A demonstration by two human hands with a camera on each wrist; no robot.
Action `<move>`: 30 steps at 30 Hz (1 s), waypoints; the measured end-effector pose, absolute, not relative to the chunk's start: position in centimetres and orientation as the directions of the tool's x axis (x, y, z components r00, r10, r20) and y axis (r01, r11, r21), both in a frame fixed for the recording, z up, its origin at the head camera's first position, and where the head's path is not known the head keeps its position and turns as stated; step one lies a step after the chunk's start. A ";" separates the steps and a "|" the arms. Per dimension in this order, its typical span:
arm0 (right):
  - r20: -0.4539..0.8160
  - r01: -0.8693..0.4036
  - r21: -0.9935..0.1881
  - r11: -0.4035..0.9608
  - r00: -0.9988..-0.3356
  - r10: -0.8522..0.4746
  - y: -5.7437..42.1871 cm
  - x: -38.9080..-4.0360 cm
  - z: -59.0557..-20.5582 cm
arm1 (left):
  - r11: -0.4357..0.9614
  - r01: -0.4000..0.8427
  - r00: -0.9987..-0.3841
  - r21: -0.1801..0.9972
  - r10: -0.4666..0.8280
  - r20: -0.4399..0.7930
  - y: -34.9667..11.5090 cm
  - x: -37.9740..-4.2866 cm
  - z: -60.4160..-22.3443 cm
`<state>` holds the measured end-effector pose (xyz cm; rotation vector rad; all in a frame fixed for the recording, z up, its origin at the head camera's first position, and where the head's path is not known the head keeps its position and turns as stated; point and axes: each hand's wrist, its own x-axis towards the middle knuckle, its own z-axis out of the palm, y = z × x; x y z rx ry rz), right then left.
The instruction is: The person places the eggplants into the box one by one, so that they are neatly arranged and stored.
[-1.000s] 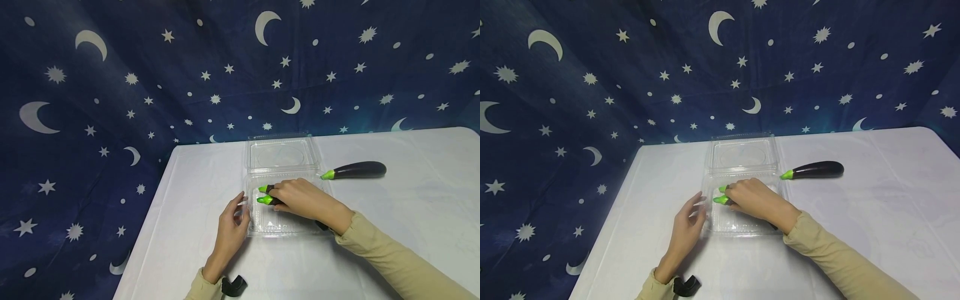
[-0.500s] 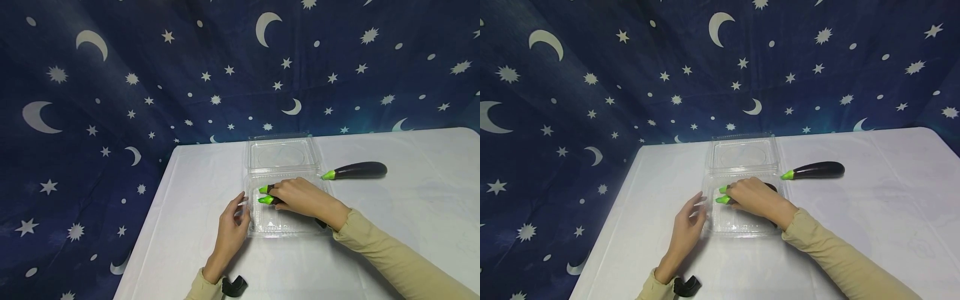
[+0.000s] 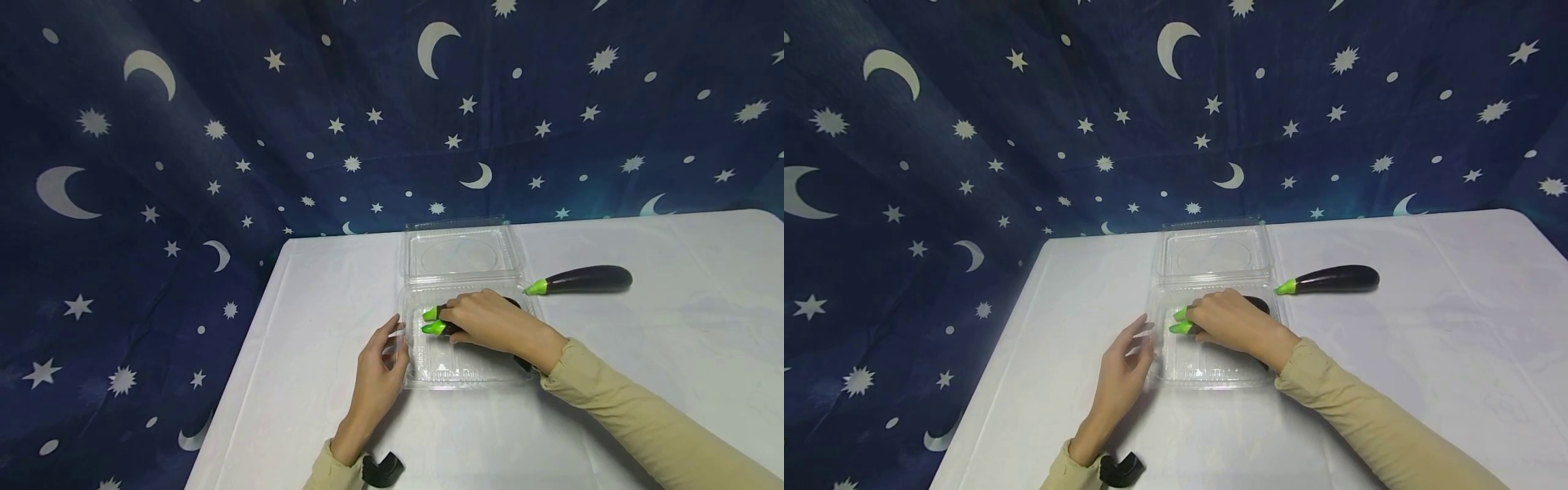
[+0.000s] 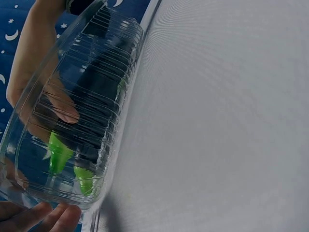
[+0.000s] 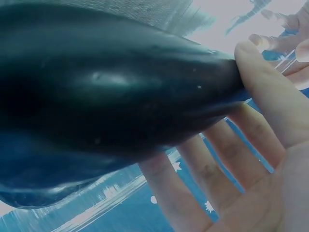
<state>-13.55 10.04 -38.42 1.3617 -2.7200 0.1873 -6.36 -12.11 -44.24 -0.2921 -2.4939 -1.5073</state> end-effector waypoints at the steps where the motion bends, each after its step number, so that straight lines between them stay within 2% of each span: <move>1: 0.138 -0.803 -0.065 0.593 -0.596 -0.791 10.0 -13.6 -38.5 | 0.458 0.274 -0.958 0.846 0.058 0.279 -12.1 -6.3 -44.2; 30: 0.084 -0.814 -0.071 0.576 -0.580 -0.810 9.7 -14.0 -39.5 | 0.469 0.288 -0.954 0.835 0.062 0.294 -12.1 -6.4 -44.5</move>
